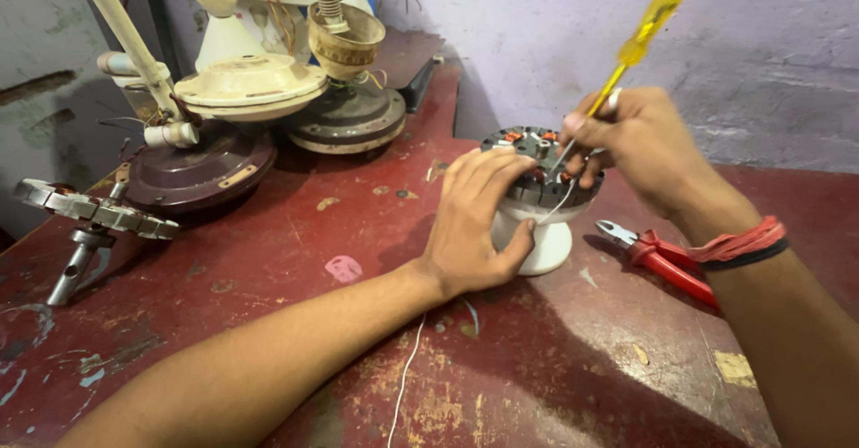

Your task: The person uses a yellow-handled screwdriver to adjust copper windings on a ceiling fan motor stator. They then thread a white wire through the stator slots, pulling and arranging it by hand while occasionally using pliers to cut or adjust the wire.

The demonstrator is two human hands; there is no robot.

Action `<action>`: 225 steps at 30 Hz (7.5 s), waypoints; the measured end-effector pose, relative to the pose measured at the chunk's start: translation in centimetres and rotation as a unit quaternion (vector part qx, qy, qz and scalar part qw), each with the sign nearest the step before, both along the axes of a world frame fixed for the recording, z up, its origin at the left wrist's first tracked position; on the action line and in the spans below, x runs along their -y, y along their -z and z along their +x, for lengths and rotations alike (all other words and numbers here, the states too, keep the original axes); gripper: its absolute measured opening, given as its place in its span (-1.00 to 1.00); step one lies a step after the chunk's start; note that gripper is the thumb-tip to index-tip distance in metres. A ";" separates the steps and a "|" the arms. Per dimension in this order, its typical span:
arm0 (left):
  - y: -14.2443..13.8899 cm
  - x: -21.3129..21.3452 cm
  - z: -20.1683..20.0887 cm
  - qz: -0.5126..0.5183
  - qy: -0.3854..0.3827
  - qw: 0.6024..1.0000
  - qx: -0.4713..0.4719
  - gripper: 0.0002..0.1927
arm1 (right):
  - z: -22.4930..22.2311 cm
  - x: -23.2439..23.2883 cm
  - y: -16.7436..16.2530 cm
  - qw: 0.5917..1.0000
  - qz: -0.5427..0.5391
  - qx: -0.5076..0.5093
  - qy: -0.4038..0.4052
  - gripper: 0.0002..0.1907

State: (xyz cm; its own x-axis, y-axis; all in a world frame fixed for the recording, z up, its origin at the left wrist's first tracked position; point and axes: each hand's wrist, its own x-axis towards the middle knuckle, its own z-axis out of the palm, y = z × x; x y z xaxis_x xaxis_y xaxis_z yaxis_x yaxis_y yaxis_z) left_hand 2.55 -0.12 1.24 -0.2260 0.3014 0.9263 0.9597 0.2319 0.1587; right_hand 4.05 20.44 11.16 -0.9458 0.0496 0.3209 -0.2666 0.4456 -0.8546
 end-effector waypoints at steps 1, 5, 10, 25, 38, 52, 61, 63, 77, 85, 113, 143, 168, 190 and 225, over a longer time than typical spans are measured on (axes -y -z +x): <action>0.0 0.0 0.0 -0.009 -0.001 1.000 -0.002 -0.38 | 0.0 -0.3 0.0 1.000 -0.007 -0.023 -0.009 -0.78; 0.4 0.1 -0.3 0.000 0.004 1.000 0.003 -0.36 | 0.0 -0.8 0.1 0.997 0.017 -0.071 -0.032 -0.78; 0.8 -0.1 -1.2 0.048 0.005 0.998 0.046 -0.46 | 0.5 0.6 0.5 0.990 0.081 -0.100 -0.057 -0.81; 0.7 -0.2 -1.1 0.039 0.015 0.997 0.066 -0.58 | 1.2 2.6 1.1 0.977 0.116 -0.164 -0.078 -0.83; 0.9 -0.3 -1.3 0.040 0.012 0.997 0.064 -0.58 | 0.4 1.6 1.6 0.984 0.052 -0.131 -0.110 -0.81; 0.9 -0.4 -1.3 0.039 0.013 0.997 0.071 -0.56 | 0.4 2.8 2.4 0.983 0.062 -0.170 -0.043 -0.84; 0.8 -0.2 -1.0 0.030 0.006 0.998 0.056 -0.52 | 0.0 3.4 3.3 0.980 0.059 -0.189 0.031 -0.81; 0.7 -0.2 -1.0 0.029 0.008 0.998 0.056 -0.52 | -0.1 3.0 3.3 0.983 0.001 -0.179 -0.034 -0.80; 0.7 -0.2 -1.2 0.027 0.008 0.997 0.066 -0.56 | 1.7 1.9 1.5 0.952 0.136 -0.267 -0.063 -0.80; 0.6 -0.2 -1.1 0.031 0.012 0.998 0.062 -0.57 | 2.2 2.7 0.7 0.917 0.268 -0.291 -0.052 -0.83; 0.5 0.0 -0.8 0.022 -0.008 0.999 0.038 -0.54 | 1.9 2.7 2.4 0.929 0.174 -0.327 -0.009 -0.84; 0.2 -0.1 -0.2 -0.023 -0.012 1.000 -0.006 -0.46 | 3.2 -7.0 6.0 0.926 0.045 -0.226 0.299 -0.82; 0.0 -0.1 0.5 -0.034 -0.010 0.999 -0.031 -0.57 | 2.6 -7.3 7.4 0.889 0.338 -0.008 0.309 -0.61; -2.1 1.9 0.2 -0.053 0.006 0.998 -0.012 -0.42 | 3.5 -1.2 7.7 0.921 0.274 -0.235 0.149 -0.56; 1.6 13.8 -14.8 -0.354 -0.349 0.861 0.109 -0.02 | 3.2 -1.1 8.0 0.931 0.266 -0.201 0.150 -0.46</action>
State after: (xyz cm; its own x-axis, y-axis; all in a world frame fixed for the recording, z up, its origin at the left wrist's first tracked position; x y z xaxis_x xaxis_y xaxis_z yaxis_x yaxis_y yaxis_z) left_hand -12.20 -13.96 -0.37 -0.7264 0.4933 0.4786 0.5131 0.8525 -0.0998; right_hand 7.26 21.49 3.21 -0.7136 0.0259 0.7000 -0.3121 0.8829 -0.3508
